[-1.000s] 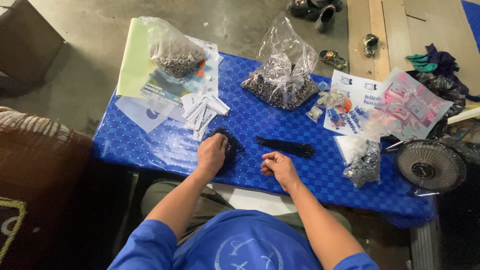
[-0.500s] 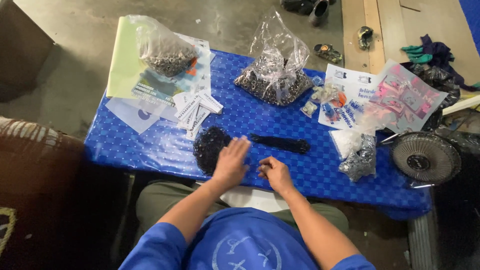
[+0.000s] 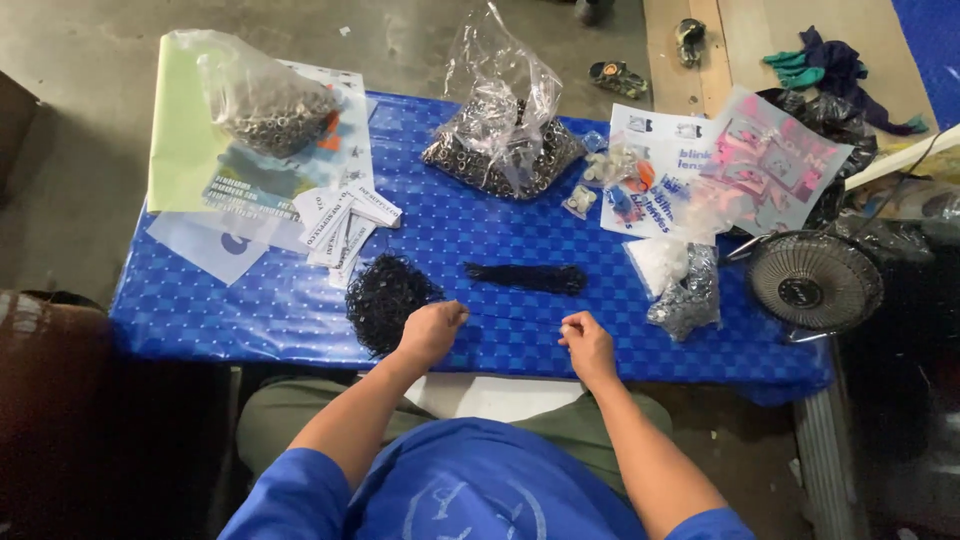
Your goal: Sorting and aligning small black plastic fasteners into organized bundles on a table.
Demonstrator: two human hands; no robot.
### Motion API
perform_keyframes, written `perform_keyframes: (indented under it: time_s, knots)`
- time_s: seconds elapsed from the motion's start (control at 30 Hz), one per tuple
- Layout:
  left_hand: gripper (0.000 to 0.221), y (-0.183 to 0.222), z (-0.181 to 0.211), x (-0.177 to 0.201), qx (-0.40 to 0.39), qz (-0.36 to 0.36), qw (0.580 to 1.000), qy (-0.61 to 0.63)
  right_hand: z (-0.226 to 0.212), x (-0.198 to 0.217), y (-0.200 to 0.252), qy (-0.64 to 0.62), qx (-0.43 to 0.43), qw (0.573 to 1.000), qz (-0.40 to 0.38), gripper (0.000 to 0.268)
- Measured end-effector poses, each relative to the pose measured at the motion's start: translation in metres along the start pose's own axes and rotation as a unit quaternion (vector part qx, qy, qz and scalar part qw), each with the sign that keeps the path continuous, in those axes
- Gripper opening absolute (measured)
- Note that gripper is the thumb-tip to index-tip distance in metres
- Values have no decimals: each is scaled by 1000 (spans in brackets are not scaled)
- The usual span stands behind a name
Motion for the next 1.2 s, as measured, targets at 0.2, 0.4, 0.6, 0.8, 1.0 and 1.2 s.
perform_keyframes:
  time_s: [0.2,0.4,0.6,0.8,1.0,1.2]
  knots:
    - [12,7,19,-2,-63,100,981,-155,-10,11,1,40,-15,999,22,16]
    - [11,1,17,-8,-7,99,981,-167,-17,10,-3,61,16,997,47,23]
    - [37,25,26,29,19,74,987,-138,28,10,-5,48,88,993,65,28]
    - [53,22,61,32,-46,-41,974,-219,-1,-7,18,248,298,919,68,37]
    - [64,19,65,34,-20,-139,963,-232,-17,-6,15,332,261,905,55,45]
    - [82,17,99,55,12,-194,945,-264,-38,4,2,370,225,901,42,54]
Point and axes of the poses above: each hand's wrist, its own y-axis away from the middle knuckle, its own x-axis out of the back of the hand, z = x × y, the point moved 7 cm from there along -y, towards the middle knuckle, and after that the axes turned 1 degree about z, right-handed, at the moved point
